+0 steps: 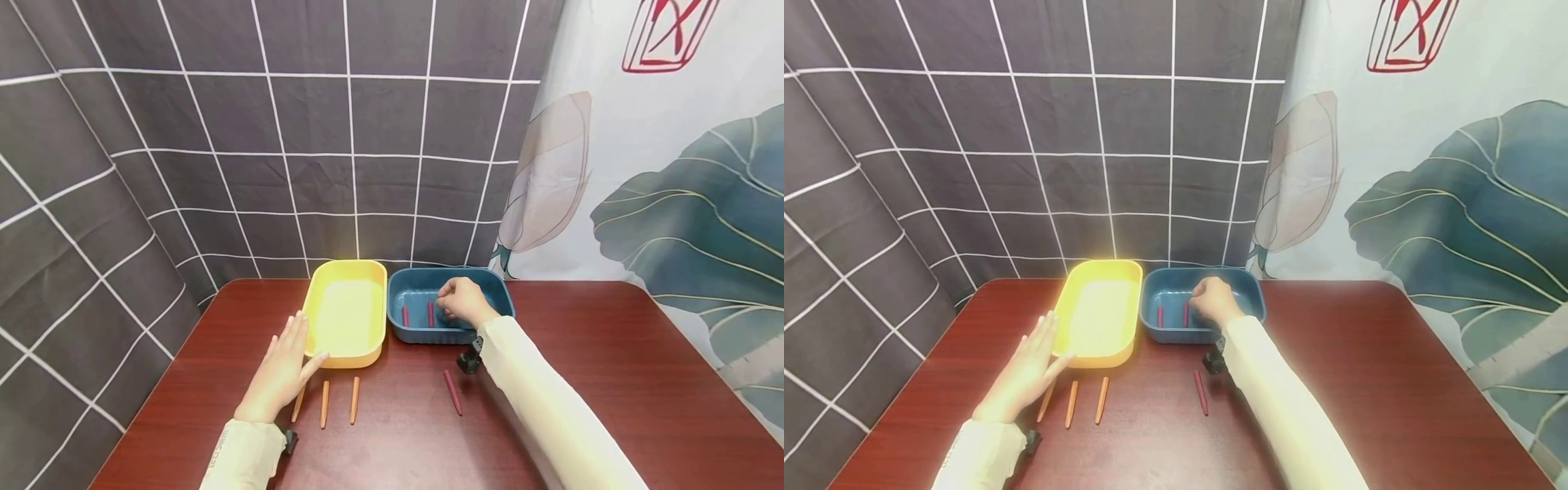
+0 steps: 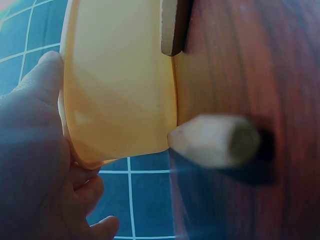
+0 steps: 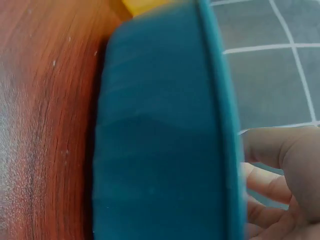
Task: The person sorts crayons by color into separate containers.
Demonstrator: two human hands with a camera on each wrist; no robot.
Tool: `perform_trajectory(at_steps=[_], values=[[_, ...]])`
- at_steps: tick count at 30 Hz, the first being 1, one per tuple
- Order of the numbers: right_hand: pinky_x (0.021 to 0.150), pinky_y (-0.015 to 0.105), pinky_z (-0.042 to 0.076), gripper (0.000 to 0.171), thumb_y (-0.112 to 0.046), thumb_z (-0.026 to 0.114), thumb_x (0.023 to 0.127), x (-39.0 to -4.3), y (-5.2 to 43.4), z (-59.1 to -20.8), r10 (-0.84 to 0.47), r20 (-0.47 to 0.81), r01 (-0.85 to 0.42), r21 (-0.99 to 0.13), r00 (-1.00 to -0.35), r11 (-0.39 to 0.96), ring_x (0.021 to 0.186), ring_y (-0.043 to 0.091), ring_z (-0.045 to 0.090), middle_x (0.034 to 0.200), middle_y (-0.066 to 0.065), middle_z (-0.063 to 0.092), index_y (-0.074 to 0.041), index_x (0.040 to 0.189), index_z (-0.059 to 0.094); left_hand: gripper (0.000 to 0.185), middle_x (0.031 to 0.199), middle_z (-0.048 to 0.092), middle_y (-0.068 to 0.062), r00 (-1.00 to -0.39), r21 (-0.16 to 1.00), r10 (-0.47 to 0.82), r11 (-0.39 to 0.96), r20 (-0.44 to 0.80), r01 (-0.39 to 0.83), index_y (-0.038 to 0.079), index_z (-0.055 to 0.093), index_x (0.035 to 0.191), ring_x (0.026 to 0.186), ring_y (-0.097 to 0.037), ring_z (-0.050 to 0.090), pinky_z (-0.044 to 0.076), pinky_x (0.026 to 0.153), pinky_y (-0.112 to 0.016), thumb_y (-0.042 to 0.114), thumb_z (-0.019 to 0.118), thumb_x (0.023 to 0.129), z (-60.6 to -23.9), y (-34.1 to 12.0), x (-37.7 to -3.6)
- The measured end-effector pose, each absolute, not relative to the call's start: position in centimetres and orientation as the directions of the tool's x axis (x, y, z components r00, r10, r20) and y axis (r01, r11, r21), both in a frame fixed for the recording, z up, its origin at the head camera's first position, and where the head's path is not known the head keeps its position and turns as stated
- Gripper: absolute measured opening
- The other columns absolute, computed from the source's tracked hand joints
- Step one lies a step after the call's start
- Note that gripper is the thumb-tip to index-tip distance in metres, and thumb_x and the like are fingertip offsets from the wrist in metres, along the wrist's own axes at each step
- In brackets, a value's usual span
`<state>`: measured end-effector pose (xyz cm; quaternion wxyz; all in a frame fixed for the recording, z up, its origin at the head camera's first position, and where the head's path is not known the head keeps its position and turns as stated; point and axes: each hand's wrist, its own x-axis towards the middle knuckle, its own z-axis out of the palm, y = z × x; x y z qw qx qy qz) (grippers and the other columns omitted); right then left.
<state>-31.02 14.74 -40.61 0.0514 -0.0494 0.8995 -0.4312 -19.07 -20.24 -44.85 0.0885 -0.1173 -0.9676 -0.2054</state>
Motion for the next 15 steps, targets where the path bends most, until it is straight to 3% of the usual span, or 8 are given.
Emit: perform_trajectory(at_steps=[7, 15], values=[[0.070, 0.035, 0.061, 0.022, -0.008, 0.067, 0.093, -29.0, 15.5, -38.3, -0.200, 0.018, -0.142, -0.765, -0.980, 0.629, 0.081, 0.035, 0.072, 0.090, 0.013, 0.068, 0.005, 0.110, 0.067, 0.085, 0.164, 0.021, -0.026, -0.960, 0.376, 0.187, 0.891, 0.211, 0.256, -0.008, 0.024, 0.156, 0.152, -0.042, 0.019, 0.019, 0.119, -0.063, 0.047, 0.058, 0.101, -44.9, -20.3, -19.1], [0.065, 0.032, 0.056, 0.016, -0.010, 0.068, 0.093, -26.6, 16.1, -36.9, -0.220, 0.130, -0.244, -0.725, -0.967, 0.644, 0.068, 0.017, 0.065, 0.087, 0.008, 0.069, -0.001, 0.105, 0.068, 0.085, 0.164, 0.022, -0.026, -0.958, 0.367, 0.190, 0.894, 0.214, 0.259, -0.008, 0.024, 0.156, 0.152, -0.042, 0.019, 0.019, 0.120, -0.062, 0.046, 0.059, 0.101, -44.9, -20.4, -19.2]])
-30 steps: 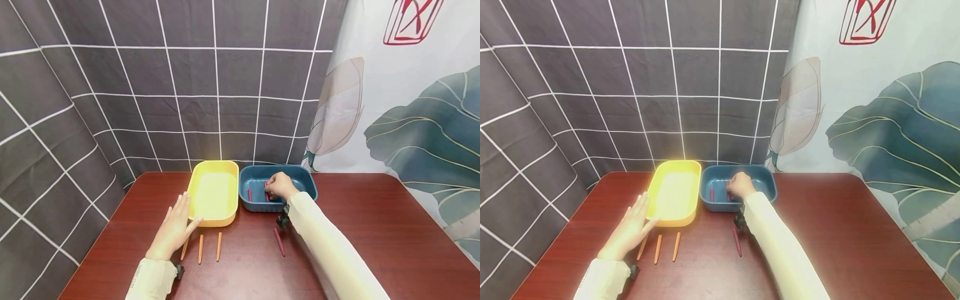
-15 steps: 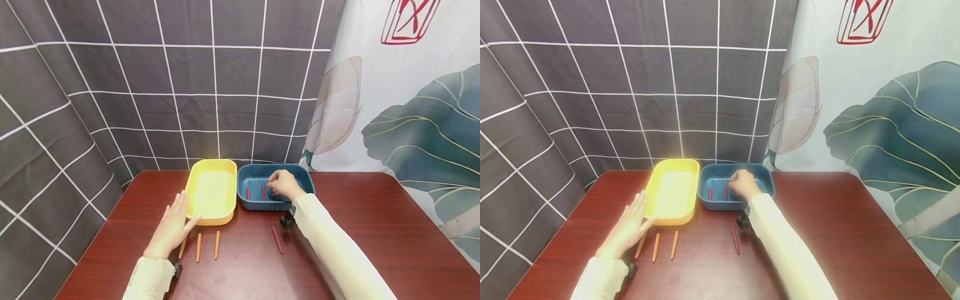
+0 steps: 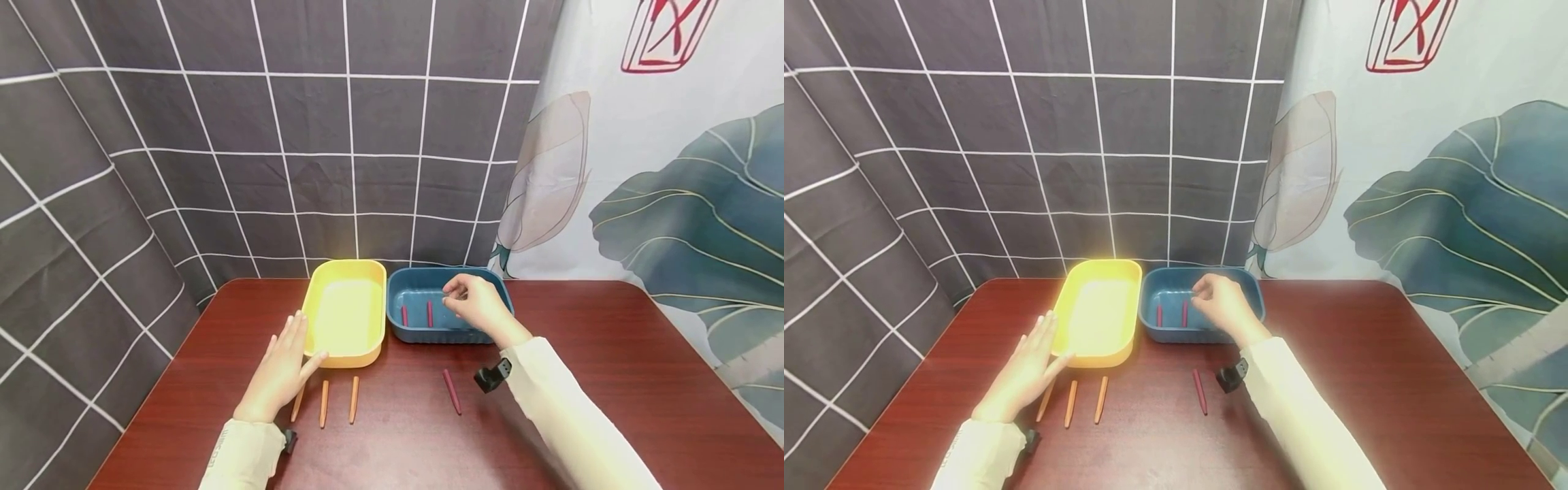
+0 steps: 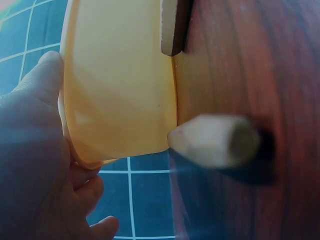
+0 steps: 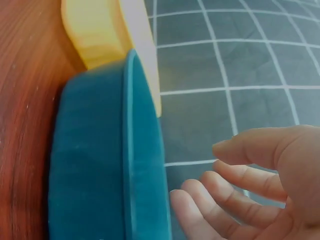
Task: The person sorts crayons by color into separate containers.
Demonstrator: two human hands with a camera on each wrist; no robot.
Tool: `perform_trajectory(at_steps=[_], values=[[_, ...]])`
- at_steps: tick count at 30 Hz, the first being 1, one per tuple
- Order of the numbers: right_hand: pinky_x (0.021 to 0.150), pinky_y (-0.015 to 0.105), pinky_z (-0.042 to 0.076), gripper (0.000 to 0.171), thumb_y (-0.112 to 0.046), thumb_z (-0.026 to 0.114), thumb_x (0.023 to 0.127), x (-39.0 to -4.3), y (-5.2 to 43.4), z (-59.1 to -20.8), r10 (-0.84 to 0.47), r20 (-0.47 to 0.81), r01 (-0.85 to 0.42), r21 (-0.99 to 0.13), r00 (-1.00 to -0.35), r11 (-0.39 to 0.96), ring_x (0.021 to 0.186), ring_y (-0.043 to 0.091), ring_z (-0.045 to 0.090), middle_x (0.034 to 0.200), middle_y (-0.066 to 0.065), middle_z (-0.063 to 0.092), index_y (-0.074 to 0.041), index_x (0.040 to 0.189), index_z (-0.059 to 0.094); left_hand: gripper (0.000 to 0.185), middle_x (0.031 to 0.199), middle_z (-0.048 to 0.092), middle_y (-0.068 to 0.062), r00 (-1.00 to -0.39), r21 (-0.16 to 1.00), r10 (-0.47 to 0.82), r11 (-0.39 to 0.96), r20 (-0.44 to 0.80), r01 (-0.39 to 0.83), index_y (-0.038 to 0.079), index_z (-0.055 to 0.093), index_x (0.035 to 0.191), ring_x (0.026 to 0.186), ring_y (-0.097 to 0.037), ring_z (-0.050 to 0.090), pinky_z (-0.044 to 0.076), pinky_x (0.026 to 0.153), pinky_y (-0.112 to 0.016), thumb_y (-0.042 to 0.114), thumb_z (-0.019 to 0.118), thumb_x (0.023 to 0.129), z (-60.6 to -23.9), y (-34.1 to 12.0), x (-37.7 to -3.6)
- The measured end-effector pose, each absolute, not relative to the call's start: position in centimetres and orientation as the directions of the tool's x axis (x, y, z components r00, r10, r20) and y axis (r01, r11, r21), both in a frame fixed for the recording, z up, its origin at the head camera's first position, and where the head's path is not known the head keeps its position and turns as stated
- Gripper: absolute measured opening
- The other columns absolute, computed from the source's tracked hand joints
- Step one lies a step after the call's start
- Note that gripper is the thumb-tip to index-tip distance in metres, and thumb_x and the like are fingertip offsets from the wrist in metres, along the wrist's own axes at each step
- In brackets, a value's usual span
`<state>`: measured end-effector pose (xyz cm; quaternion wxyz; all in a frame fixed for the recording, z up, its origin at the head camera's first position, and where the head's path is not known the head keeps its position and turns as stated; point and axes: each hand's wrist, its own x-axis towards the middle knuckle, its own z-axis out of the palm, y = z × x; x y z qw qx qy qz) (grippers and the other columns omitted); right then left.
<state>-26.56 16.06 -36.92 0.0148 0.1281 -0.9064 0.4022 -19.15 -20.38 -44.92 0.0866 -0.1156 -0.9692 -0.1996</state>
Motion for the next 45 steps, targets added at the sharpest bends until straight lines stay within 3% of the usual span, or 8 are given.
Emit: perform_trajectory(at_steps=[6, 11, 17, 24, 34, 45], values=[[0.063, 0.031, 0.053, 0.013, -0.009, 0.070, 0.091, -24.3, 16.1, -36.9, -0.218, 0.192, -0.289, -0.714, -0.957, 0.638, 0.072, 0.018, 0.062, 0.086, 0.006, 0.068, -0.003, 0.103, 0.069, 0.085, 0.164, 0.022, -0.026, -0.959, 0.366, 0.189, 0.894, 0.213, 0.258, -0.008, 0.024, 0.156, 0.152, -0.042, 0.019, 0.019, 0.120, -0.062, 0.046, 0.059, 0.101, -44.9, -20.4, -19.0], [0.068, 0.033, 0.053, 0.012, -0.008, 0.072, 0.090, -22.6, 16.1, -37.4, -0.212, 0.217, -0.303, -0.697, -0.953, 0.649, 0.075, 0.018, 0.062, 0.084, 0.003, 0.067, -0.004, 0.101, 0.070, 0.084, 0.163, 0.023, -0.026, -0.957, 0.366, 0.190, 0.893, 0.220, 0.261, -0.008, 0.025, 0.156, 0.152, -0.042, 0.020, 0.019, 0.119, -0.063, 0.047, 0.058, 0.101, -44.7, -20.3, -19.0], [0.067, 0.031, 0.052, 0.013, -0.007, 0.075, 0.087, -21.1, 16.1, -38.6, -0.200, 0.204, -0.286, -0.696, -0.958, 0.659, 0.071, 0.015, 0.060, 0.078, -0.001, 0.065, -0.005, 0.099, 0.070, 0.084, 0.163, 0.024, -0.027, -0.951, 0.356, 0.197, 0.893, 0.237, 0.274, -0.009, 0.025, 0.156, 0.151, -0.042, 0.021, 0.021, 0.118, -0.064, 0.046, 0.058, 0.101, -44.6, -20.3, -19.0], [0.057, 0.025, 0.049, 0.013, -0.004, 0.075, 0.087, -20.0, 15.9, -40.3, -0.206, 0.152, -0.250, -0.736, -0.967, 0.629, 0.061, 0.014, 0.058, 0.072, -0.002, 0.062, 0.000, 0.098, 0.070, 0.084, 0.163, 0.024, -0.026, -0.954, 0.359, 0.195, 0.894, 0.227, 0.268, -0.009, 0.025, 0.156, 0.152, -0.041, 0.020, 0.020, 0.119, -0.063, 0.046, 0.058, 0.101, -44.7, -20.3, -19.1], [0.052, 0.028, 0.048, 0.014, -0.002, 0.079, 0.082, -19.0, 15.5, -41.6, -0.175, 0.012, -0.132, -0.706, -0.984, 0.695, 0.052, 0.012, 0.053, 0.062, -0.001, 0.057, -0.003, 0.087, 0.065, 0.085, 0.164, 0.022, -0.025, -0.957, 0.361, 0.197, 0.894, 0.215, 0.265, -0.008, 0.024, 0.156, 0.152, -0.041, 0.020, 0.020, 0.119, -0.063, 0.048, 0.056, 0.101, -45.0, -20.3, -19.0], [0.049, 0.027, 0.045, 0.023, -0.001, 0.082, 0.076, -18.8, 14.8, -42.4, -0.149, -0.006, -0.112, -0.626, -0.989, 0.772, 0.049, 0.010, 0.051, 0.055, -0.002, 0.054, -0.006, 0.071, 0.060, 0.086, 0.163, 0.022, -0.027, -0.955, 0.369, 0.196, 0.890, 0.224, 0.269, -0.009, 0.025, 0.156, 0.151, -0.043, 0.020, 0.020, 0.118, -0.064, 0.048, 0.057, 0.101, -44.9, -20.3, -19.0]])
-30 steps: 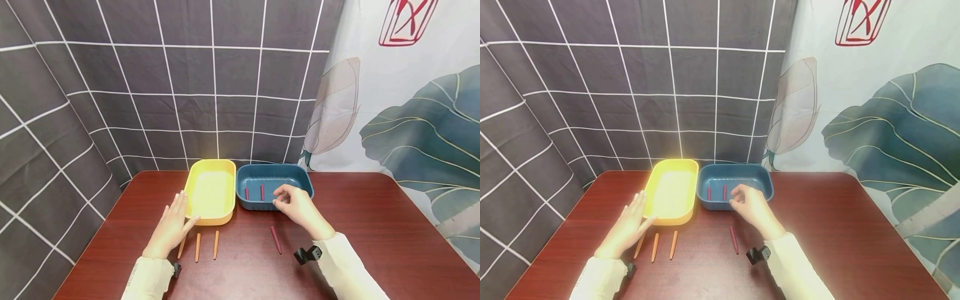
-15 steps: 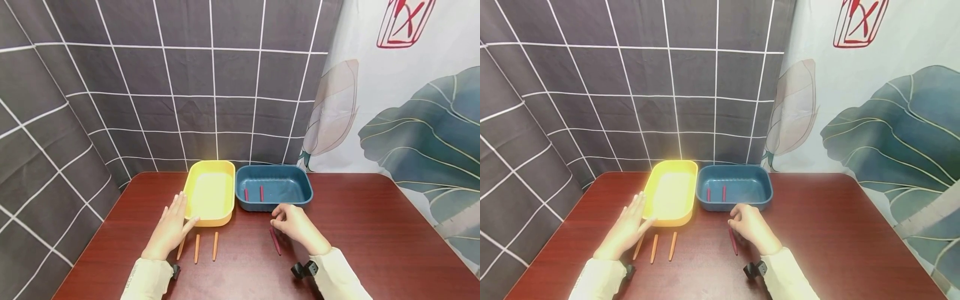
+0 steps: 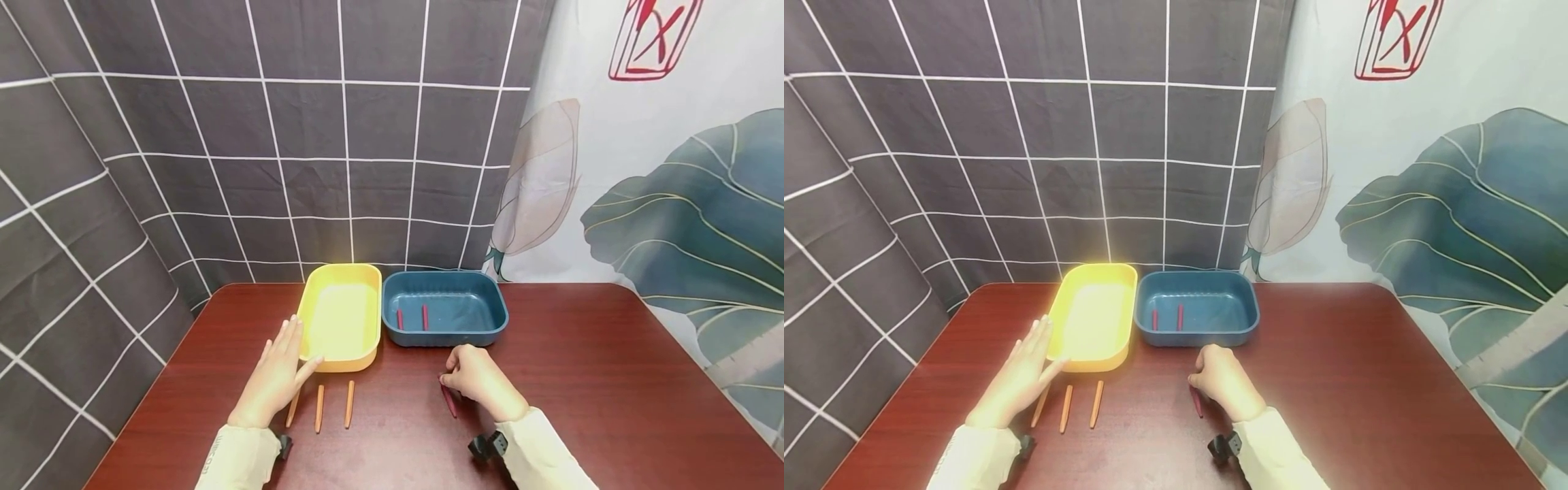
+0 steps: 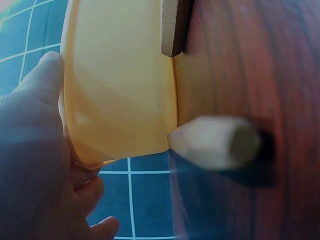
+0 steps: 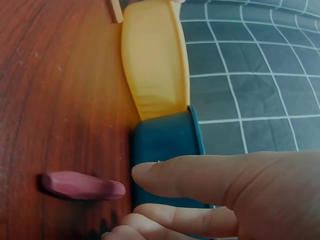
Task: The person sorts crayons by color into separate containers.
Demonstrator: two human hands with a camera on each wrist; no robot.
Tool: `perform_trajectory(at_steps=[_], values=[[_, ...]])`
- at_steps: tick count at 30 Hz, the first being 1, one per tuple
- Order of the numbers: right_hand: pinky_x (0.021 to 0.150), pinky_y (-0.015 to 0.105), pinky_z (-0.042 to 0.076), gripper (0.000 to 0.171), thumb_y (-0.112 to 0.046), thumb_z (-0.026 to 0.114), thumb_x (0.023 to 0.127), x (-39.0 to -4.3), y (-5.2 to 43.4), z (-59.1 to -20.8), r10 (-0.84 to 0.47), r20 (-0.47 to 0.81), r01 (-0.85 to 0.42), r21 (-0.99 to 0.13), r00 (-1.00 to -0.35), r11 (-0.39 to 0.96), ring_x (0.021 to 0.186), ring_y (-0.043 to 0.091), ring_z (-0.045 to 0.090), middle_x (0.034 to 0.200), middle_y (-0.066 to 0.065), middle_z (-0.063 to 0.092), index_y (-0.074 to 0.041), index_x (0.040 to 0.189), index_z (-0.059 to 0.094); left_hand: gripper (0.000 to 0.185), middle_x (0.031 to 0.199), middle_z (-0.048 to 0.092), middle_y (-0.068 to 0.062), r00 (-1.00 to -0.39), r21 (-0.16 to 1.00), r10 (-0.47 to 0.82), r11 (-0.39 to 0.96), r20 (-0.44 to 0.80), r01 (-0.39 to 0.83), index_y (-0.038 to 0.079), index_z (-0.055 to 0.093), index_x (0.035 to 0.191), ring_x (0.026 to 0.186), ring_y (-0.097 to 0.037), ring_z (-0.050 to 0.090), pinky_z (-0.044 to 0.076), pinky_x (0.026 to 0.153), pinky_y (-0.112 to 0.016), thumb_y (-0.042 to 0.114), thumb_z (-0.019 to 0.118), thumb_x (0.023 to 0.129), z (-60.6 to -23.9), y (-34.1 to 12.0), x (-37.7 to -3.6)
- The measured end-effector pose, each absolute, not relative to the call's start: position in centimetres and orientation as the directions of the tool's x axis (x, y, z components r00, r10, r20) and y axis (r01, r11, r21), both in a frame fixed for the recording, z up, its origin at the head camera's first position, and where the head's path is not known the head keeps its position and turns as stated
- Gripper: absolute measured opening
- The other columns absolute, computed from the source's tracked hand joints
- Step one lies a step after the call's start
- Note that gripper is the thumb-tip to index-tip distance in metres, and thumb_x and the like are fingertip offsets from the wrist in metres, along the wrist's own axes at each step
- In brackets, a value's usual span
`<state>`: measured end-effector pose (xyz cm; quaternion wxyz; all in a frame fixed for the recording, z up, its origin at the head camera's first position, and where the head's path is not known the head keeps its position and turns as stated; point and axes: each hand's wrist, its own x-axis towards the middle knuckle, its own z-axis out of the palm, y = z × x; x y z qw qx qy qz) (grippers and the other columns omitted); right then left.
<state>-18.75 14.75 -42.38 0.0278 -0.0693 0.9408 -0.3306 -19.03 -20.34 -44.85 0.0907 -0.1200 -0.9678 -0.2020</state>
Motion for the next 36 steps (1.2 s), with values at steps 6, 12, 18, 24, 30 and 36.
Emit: perform_trajectory(at_steps=[6, 12, 18, 24, 30, 36], values=[[0.049, 0.027, 0.042, 0.030, -0.001, 0.083, 0.074, -18.7, 14.4, -43.1, -0.160, -0.015, -0.119, -0.600, -0.987, 0.791, 0.050, 0.011, 0.049, 0.053, -0.004, 0.051, -0.010, 0.062, 0.056, 0.085, 0.163, 0.021, -0.027, -0.956, 0.372, 0.196, 0.889, 0.218, 0.267, -0.009, 0.024, 0.156, 0.151, -0.043, 0.020, 0.020, 0.119, -0.064, 0.048, 0.057, 0.101, -44.8, -20.3, -19.0], [0.054, 0.029, 0.044, 0.032, 0.001, 0.083, 0.072, -18.6, 14.2, -43.5, -0.165, -0.022, -0.123, -0.575, -0.986, 0.809, 0.055, 0.012, 0.050, 0.056, -0.004, 0.052, -0.010, 0.063, 0.054, 0.084, 0.163, 0.022, -0.028, -0.953, 0.369, 0.197, 0.889, 0.229, 0.272, -0.010, 0.026, 0.155, 0.151, -0.044, 0.020, 0.020, 0.118, -0.065, 0.047, 0.057, 0.102, -44.8, -20.3, -19.0], [0.053, 0.028, 0.043, 0.030, 0.004, 0.078, 0.072, -18.5, 14.1, -43.5, -0.160, -0.019, -0.119, -0.580, -0.987, 0.806, 0.054, 0.012, 0.050, 0.057, -0.003, 0.051, -0.010, 0.064, 0.053, 0.085, 0.163, 0.022, -0.027, -0.957, 0.374, 0.194, 0.889, 0.216, 0.265, -0.009, 0.025, 0.156, 0.152, -0.043, 0.019, 0.019, 0.119, -0.064, 0.047, 0.057, 0.101, -44.7, -20.3, -18.9], [0.053, 0.027, 0.042, 0.028, 0.005, 0.075, 0.072, -18.7, 14.0, -43.7, -0.161, -0.008, -0.127, -0.573, -0.987, 0.809, 0.052, 0.012, 0.050, 0.058, -0.003, 0.050, -0.011, 0.064, 0.053, 0.085, 0.163, 0.022, -0.028, -0.956, 0.372, 0.194, 0.890, 0.218, 0.265, -0.009, 0.025, 0.156, 0.151, -0.044, 0.019, 0.019, 0.119, -0.064, 0.047, 0.057, 0.102, -44.6, -20.3, -19.0], [0.054, 0.028, 0.044, 0.025, 0.006, 0.075, 0.070, -18.7, 14.1, -43.7, -0.171, 0.019, -0.152, -0.562, -0.985, 0.813, 0.056, 0.013, 0.049, 0.061, -0.003, 0.051, -0.010, 0.067, 0.055, 0.085, 0.164, 0.021, -0.027, -0.959, 0.373, 0.192, 0.891, 0.210, 0.260, -0.009, 0.024, 0.156, 0.152, -0.043, 0.019, 0.019, 0.119, -0.064, 0.047, 0.057, 0.102, -44.8, -20.3, -19.0], [0.054, 0.028, 0.047, 0.022, 0.008, 0.074, 0.072, -18.7, 14.2, -43.7, -0.167, 0.007, -0.136, -0.611, -0.986, 0.780, 0.050, 0.011, 0.052, 0.059, -0.002, 0.054, -0.007, 0.071, 0.058, 0.085, 0.164, 0.021, -0.027, -0.959, 0.369, 0.194, 0.892, 0.208, 0.261, -0.009, 0.024, 0.156, 0.152, -0.043, 0.019, 0.019, 0.119, -0.064, 0.047, 0.056, 0.102, -44.8, -20.3, -19.2]])
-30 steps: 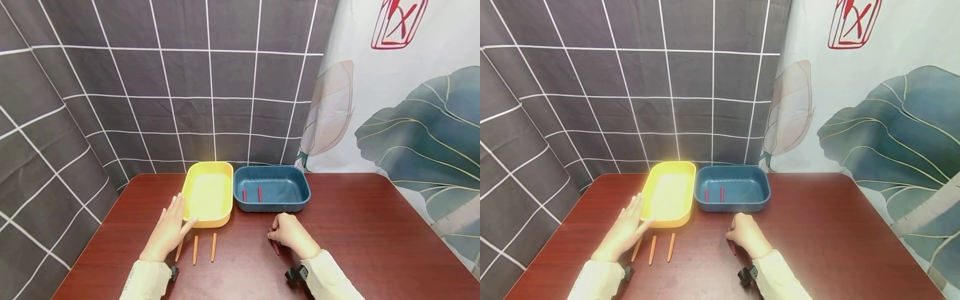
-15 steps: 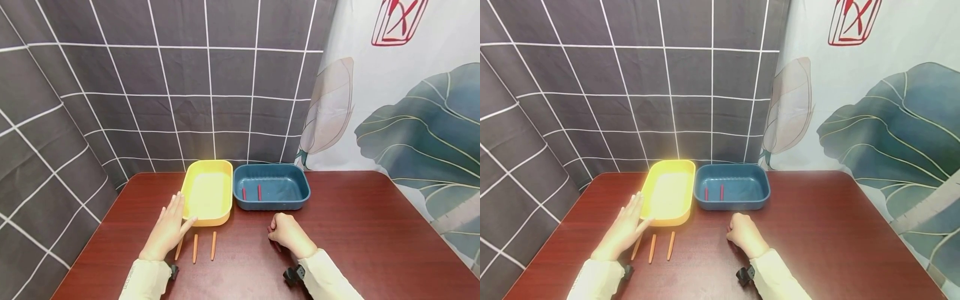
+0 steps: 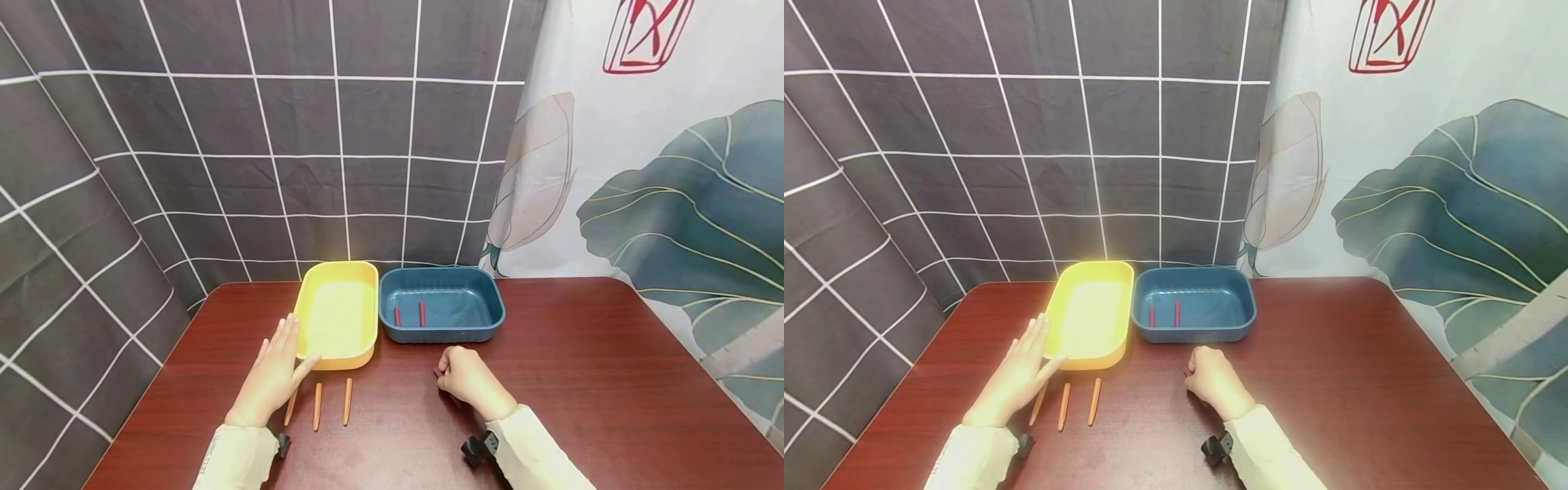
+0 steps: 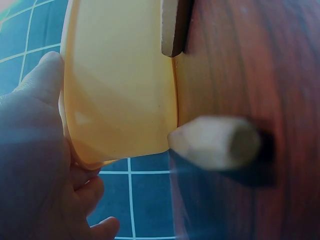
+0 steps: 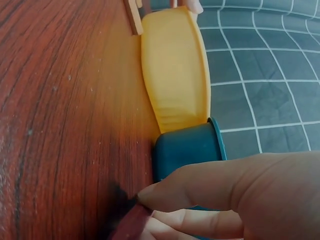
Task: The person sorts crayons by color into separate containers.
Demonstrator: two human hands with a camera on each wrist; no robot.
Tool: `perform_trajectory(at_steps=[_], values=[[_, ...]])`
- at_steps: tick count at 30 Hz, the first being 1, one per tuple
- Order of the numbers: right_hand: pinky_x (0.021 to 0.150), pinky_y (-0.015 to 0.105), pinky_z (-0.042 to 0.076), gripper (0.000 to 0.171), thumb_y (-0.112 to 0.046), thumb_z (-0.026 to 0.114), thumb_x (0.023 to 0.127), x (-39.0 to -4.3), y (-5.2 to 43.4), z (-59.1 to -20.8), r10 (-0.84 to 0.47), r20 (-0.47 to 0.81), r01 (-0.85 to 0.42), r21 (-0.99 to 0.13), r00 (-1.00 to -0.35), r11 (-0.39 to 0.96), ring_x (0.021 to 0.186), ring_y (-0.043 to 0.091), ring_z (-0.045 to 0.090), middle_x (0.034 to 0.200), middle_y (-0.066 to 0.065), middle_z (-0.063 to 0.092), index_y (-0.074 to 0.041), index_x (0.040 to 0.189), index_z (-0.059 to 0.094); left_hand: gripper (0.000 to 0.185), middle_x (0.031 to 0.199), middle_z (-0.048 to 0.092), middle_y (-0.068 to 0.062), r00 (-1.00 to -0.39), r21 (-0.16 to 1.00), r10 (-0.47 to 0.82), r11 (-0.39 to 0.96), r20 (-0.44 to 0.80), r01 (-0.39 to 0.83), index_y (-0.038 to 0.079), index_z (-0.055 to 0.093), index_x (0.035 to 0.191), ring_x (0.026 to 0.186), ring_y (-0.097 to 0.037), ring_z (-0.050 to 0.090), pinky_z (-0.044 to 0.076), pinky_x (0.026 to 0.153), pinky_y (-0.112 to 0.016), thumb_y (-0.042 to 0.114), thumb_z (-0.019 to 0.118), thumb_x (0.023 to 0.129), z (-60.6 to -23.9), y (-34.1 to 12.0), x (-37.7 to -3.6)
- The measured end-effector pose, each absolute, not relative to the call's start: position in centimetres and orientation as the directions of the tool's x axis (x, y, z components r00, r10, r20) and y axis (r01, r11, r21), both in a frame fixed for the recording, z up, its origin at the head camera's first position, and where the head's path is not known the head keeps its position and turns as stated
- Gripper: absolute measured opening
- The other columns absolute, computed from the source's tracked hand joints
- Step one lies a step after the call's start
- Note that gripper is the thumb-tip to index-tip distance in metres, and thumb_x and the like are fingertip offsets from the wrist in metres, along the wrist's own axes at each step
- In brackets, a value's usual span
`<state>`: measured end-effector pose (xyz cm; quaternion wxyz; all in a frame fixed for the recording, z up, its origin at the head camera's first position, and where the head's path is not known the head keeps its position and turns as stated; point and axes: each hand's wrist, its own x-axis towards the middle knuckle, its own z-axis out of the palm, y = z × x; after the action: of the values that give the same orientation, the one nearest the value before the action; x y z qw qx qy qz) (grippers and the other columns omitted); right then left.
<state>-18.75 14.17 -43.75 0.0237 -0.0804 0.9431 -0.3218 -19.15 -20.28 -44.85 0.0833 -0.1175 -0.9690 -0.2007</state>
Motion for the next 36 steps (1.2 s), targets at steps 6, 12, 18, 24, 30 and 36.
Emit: perform_trajectory(at_steps=[6, 12, 18, 24, 30, 36], values=[[0.054, 0.027, 0.048, 0.017, 0.008, 0.070, 0.075, -18.9, 14.2, -43.7, -0.174, 0.012, -0.134, -0.694, -0.985, 0.708, 0.049, 0.010, 0.053, 0.061, -0.002, 0.057, -0.006, 0.076, 0.060, 0.086, 0.164, 0.020, -0.026, -0.959, 0.371, 0.193, 0.892, 0.206, 0.259, -0.009, 0.023, 0.156, 0.152, -0.042, 0.019, 0.019, 0.119, -0.064, 0.049, 0.055, 0.102, -44.8, -20.3, -19.2], [0.052, 0.027, 0.048, 0.009, 0.004, 0.067, 0.077, -19.2, 14.4, -43.5, -0.203, 0.038, -0.158, -0.770, -0.978, 0.618, 0.046, 0.010, 0.053, 0.064, -0.002, 0.062, -0.002, 0.082, 0.064, 0.086, 0.164, 0.019, -0.026, -0.962, 0.376, 0.191, 0.891, 0.195, 0.253, -0.008, 0.023, 0.157, 0.152, -0.042, 0.018, 0.018, 0.119, -0.063, 0.050, 0.054, 0.102, -44.7, -20.3, -19.1], [0.055, 0.028, 0.054, 0.010, 0.004, 0.069, 0.082, -19.4, 14.7, -42.7, -0.270, 0.002, -0.138, -0.863, -0.963, 0.487, 0.051, 0.015, 0.059, 0.071, 0.004, 0.068, 0.005, 0.091, 0.068, 0.085, 0.164, 0.020, -0.026, -0.960, 0.375, 0.194, 0.890, 0.202, 0.259, -0.009, 0.023, 0.156, 0.152, -0.043, 0.019, 0.018, 0.119, -0.064, 0.049, 0.055, 0.102, -44.7, -20.3, -19.1], [0.065, 0.033, 0.062, 0.022, 0.002, 0.071, 0.084, -19.7, 15.3, -42.3, -0.326, -0.028, -0.089, -0.936, -0.945, 0.340, 0.066, 0.012, 0.065, 0.082, 0.010, 0.072, 0.014, 0.101, 0.068, 0.085, 0.164, 0.020, -0.027, -0.959, 0.372, 0.196, 0.890, 0.207, 0.262, -0.009, 0.024, 0.156, 0.151, -0.043, 0.019, 0.018, 0.119, -0.064, 0.048, 0.055, 0.102, -44.7, -20.3, -19.1], [0.073, 0.036, 0.062, 0.033, -0.001, 0.071, 0.088, -20.3, 16.1, -42.4, -0.348, -0.026, -0.054, -0.975, -0.937, 0.216, 0.076, 0.011, 0.066, 0.090, 0.015, 0.072, 0.019, 0.112, 0.063, 0.085, 0.164, 0.020, -0.027, -0.958, 0.374, 0.197, 0.889, 0.208, 0.264, -0.009, 0.024, 0.156, 0.151, -0.043, 0.019, 0.019, 0.119, -0.064, 0.049, 0.055, 0.102, -44.7, -20.3, -19.2], [0.078, 0.033, 0.061, 0.037, -0.001, 0.070, 0.090, -20.9, 17.1, -42.4, -0.371, -0.014, -0.020, -0.996, -0.928, 0.087, 0.083, 0.011, 0.068, 0.098, 0.019, 0.072, 0.021, 0.117, 0.058, 0.086, 0.164, 0.020, -0.027, -0.961, 0.378, 0.194, 0.889, 0.199, 0.258, -0.009, 0.023, 0.156, 0.152, -0.043, 0.018, 0.018, 0.119, -0.064, 0.049, 0.055, 0.102, -44.7, -20.2, -19.1]])
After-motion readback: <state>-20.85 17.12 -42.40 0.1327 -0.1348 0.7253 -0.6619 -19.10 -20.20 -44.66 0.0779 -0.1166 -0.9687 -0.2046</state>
